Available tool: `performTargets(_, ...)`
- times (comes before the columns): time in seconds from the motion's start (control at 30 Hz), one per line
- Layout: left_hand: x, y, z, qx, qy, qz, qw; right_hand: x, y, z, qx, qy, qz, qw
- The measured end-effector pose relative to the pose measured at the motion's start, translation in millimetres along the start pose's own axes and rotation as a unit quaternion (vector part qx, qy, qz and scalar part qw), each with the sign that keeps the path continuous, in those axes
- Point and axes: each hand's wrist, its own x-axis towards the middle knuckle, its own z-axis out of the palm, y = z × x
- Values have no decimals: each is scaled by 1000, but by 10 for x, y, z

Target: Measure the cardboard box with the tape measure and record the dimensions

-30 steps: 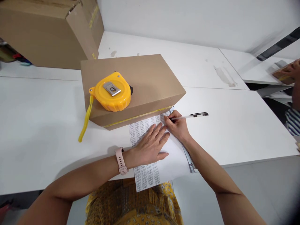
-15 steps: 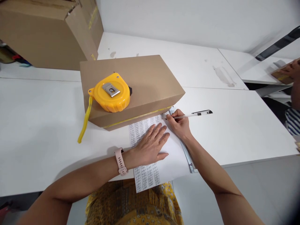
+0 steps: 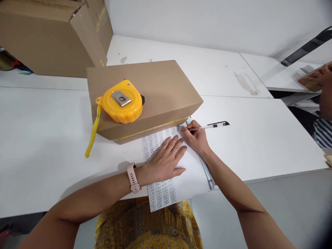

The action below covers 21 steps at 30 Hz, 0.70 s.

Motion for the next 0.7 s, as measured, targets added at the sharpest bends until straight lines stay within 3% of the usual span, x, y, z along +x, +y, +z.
performTargets(0.7,0,0,-11,1,-2,-3,1000,-3,-17,-12,-20,11,-1,1000)
